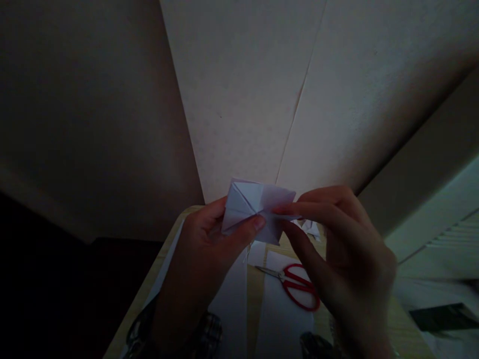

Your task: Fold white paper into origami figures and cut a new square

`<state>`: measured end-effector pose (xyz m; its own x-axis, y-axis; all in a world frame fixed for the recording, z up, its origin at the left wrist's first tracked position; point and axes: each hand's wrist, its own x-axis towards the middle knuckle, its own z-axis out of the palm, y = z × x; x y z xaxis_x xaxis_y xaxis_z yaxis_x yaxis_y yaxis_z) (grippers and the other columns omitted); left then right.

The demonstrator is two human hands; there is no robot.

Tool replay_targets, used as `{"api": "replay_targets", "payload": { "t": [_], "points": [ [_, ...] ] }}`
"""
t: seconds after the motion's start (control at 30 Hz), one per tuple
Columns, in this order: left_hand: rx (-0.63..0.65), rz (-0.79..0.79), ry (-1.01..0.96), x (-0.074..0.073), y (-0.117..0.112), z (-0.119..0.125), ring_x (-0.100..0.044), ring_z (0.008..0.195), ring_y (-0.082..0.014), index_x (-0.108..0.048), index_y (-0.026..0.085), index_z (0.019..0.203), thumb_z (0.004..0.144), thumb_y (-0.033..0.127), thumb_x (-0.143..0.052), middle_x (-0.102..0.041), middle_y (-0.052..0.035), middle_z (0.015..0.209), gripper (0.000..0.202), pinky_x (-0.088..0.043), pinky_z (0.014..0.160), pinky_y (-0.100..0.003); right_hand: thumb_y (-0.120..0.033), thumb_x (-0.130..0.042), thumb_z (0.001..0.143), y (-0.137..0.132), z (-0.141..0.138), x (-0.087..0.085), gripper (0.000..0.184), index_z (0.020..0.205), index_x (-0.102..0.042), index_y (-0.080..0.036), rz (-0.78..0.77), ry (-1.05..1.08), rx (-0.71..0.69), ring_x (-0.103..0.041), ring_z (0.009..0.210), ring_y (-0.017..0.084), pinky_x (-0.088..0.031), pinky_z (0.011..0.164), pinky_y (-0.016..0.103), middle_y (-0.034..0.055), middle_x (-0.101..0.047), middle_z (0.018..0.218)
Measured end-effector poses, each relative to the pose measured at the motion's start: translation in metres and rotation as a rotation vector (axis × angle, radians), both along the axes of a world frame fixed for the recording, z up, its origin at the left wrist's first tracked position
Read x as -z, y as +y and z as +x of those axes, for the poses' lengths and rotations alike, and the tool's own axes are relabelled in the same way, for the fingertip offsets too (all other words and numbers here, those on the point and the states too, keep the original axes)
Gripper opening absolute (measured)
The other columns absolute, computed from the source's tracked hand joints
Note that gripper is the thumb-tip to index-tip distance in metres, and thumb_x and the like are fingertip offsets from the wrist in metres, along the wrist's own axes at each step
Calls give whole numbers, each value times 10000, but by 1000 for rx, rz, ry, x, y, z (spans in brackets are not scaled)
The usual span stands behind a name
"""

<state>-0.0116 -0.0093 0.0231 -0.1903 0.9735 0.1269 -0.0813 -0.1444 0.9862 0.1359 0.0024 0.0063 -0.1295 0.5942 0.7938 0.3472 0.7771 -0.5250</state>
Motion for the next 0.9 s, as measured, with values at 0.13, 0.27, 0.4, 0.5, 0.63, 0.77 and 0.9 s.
{"api": "replay_targets", "payload": {
  "t": [0.13,0.27,0.4,0.5,0.63,0.77,0.9],
  "points": [
    [82,14,-72,2,0,-3,-696,608,-114,-773,264,720,677,214,-791,-759,62,662,69,-512,542,-147,-62,-615,847,0,4,0,302,1002,-701,-306,4,-45,8,-531,867,152,-445,686,291,4,-539,928],
    [152,-5,-143,6,0,-5,-702,622,-143,-780,249,735,699,226,-781,-763,28,675,43,-533,545,-185,-68,-627,838,-1,7,1,348,1011,-713,-357,22,-83,3,-519,862,175,-435,687,321,13,-541,940],
    [145,-27,-105,9,1,-7,-714,637,-183,-778,228,752,696,268,-781,-757,5,665,69,-553,545,-223,-77,-627,836,0,9,2,342,987,-727,-368,92,-100,39,-520,863,189,-436,699,343,19,-535,940],
    [132,-28,-98,9,2,-7,-709,625,-185,-775,228,730,672,259,-794,-752,5,647,68,-545,531,-218,-66,-620,837,1,11,3,356,1008,-722,-360,127,-143,42,-519,882,181,-436,730,348,13,-525,961],
    [106,-53,-152,8,2,-6,-675,545,-159,-754,224,656,646,258,-809,-734,11,600,66,-515,479,-195,-47,-606,835,2,16,3,373,1053,-703,-333,151,-194,3,-512,916,165,-433,755,346,2,-509,992],
    [88,-72,-200,8,3,-2,-647,495,-131,-747,222,633,621,227,-825,-709,29,559,79,-492,444,-167,-1,-555,798,1,20,3,471,1119,-676,-324,165,-220,-33,-517,943,183,-456,755,370,16,-506,1034],
    [70,-94,-204,8,3,-1,-629,466,-125,-739,223,626,651,237,-809,-691,38,537,76,-491,426,-171,-6,-508,779,0,24,2,549,1180,-656,-352,157,-255,-59,-521,951,226,-469,761,419,46,-505,1047]
  ]
}}
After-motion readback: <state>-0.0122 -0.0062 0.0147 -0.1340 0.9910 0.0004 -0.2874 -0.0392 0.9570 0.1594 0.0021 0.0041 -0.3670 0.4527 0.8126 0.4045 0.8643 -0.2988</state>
